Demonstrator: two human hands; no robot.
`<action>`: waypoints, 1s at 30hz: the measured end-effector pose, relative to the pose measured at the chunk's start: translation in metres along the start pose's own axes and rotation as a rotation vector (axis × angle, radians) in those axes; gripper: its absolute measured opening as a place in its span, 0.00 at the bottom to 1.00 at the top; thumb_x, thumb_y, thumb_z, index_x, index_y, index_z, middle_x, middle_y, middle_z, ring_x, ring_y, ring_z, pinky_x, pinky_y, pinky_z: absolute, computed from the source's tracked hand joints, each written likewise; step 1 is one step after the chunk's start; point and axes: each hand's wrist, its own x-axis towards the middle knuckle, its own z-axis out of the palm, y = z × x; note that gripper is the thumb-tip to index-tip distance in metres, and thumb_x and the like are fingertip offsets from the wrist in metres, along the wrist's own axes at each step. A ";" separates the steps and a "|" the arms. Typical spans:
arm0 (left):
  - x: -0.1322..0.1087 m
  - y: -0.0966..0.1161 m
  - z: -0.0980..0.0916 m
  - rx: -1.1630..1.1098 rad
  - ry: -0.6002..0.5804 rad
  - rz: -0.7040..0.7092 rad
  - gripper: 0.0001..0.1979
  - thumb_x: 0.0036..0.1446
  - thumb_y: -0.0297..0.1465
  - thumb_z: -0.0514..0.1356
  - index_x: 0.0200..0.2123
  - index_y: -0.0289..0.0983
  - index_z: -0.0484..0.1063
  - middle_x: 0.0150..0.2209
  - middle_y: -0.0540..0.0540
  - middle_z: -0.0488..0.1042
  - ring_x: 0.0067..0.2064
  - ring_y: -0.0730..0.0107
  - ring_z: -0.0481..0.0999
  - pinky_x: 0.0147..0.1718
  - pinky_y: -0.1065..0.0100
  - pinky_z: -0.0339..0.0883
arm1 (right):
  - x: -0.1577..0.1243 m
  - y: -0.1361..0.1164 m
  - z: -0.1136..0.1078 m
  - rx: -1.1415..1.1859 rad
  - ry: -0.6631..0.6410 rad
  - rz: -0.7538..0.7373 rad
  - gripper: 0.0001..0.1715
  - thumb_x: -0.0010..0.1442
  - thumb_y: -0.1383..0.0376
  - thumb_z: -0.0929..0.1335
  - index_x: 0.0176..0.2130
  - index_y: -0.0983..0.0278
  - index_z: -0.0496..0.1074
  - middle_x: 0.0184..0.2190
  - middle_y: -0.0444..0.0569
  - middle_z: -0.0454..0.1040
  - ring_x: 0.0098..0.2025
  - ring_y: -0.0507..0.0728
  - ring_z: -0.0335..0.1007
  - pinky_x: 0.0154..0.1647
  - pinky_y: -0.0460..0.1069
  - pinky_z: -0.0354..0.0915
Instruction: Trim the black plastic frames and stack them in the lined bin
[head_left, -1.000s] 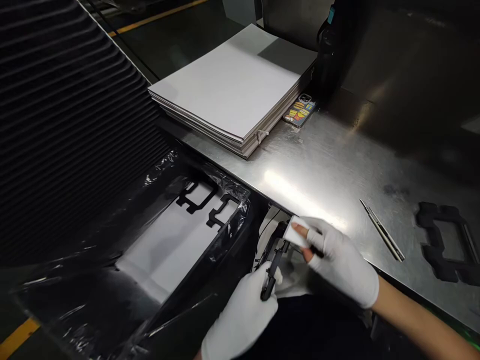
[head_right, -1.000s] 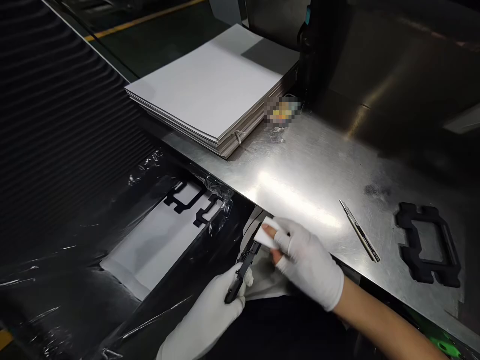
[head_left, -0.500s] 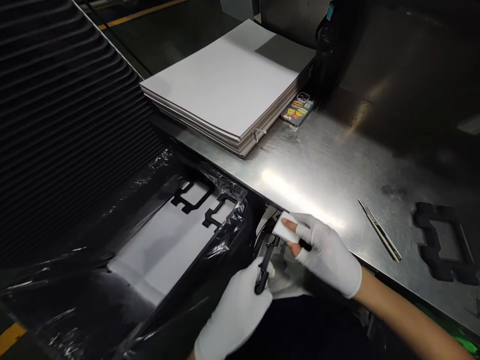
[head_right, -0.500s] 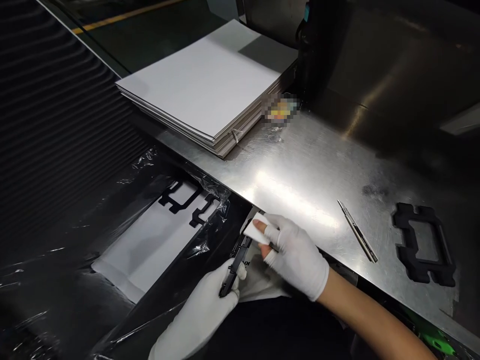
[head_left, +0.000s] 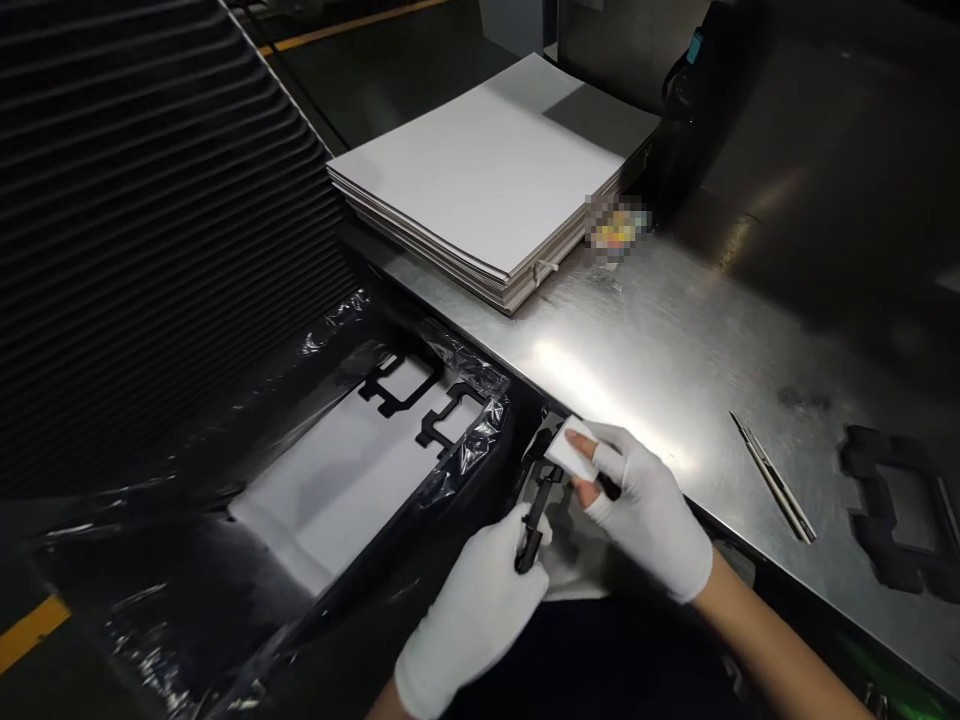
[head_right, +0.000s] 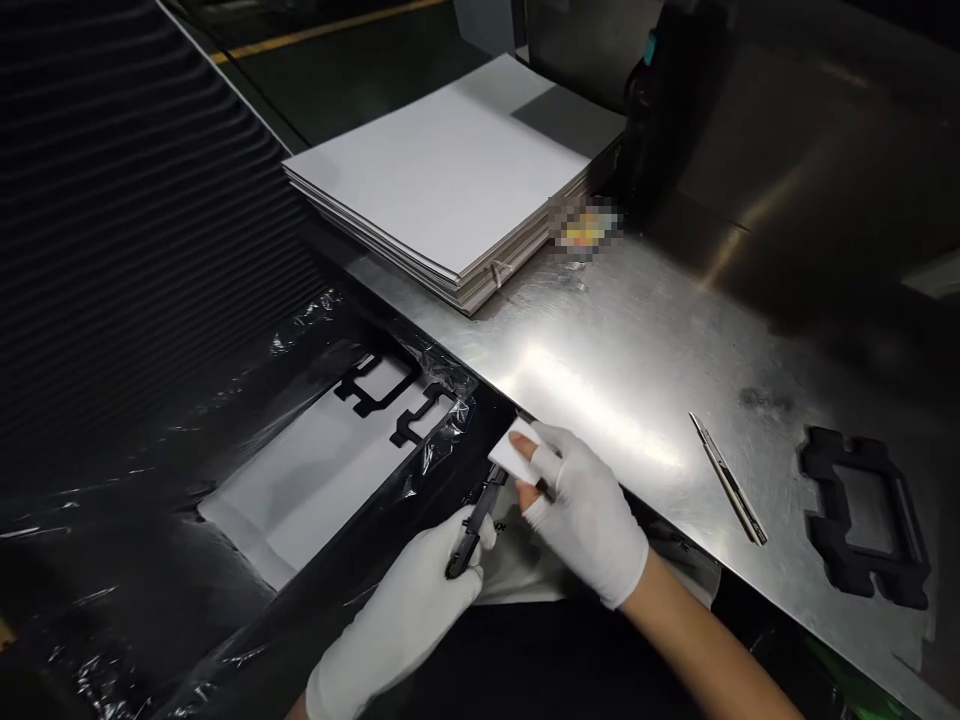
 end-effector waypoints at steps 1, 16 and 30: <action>0.000 0.000 0.000 -0.010 -0.006 -0.001 0.13 0.53 0.16 0.55 0.34 0.40 0.68 0.30 0.53 0.73 0.33 0.66 0.72 0.35 0.66 0.64 | -0.001 0.001 0.001 0.003 -0.001 -0.027 0.33 0.70 0.70 0.68 0.70 0.54 0.70 0.65 0.54 0.74 0.59 0.63 0.78 0.59 0.60 0.80; -0.004 -0.018 0.001 -0.124 -0.041 0.001 0.11 0.52 0.19 0.54 0.35 0.40 0.68 0.31 0.54 0.71 0.35 0.66 0.71 0.38 0.65 0.66 | 0.000 0.026 -0.048 -0.194 0.432 0.183 0.24 0.70 0.59 0.73 0.63 0.52 0.77 0.57 0.52 0.79 0.54 0.64 0.79 0.56 0.63 0.79; -0.004 -0.013 0.000 -0.211 -0.138 0.084 0.13 0.56 0.24 0.59 0.45 0.40 0.74 0.40 0.48 0.81 0.40 0.61 0.80 0.42 0.63 0.73 | -0.036 -0.005 0.017 -0.222 -0.036 -0.257 0.44 0.73 0.68 0.67 0.79 0.55 0.50 0.63 0.62 0.72 0.57 0.68 0.76 0.51 0.64 0.79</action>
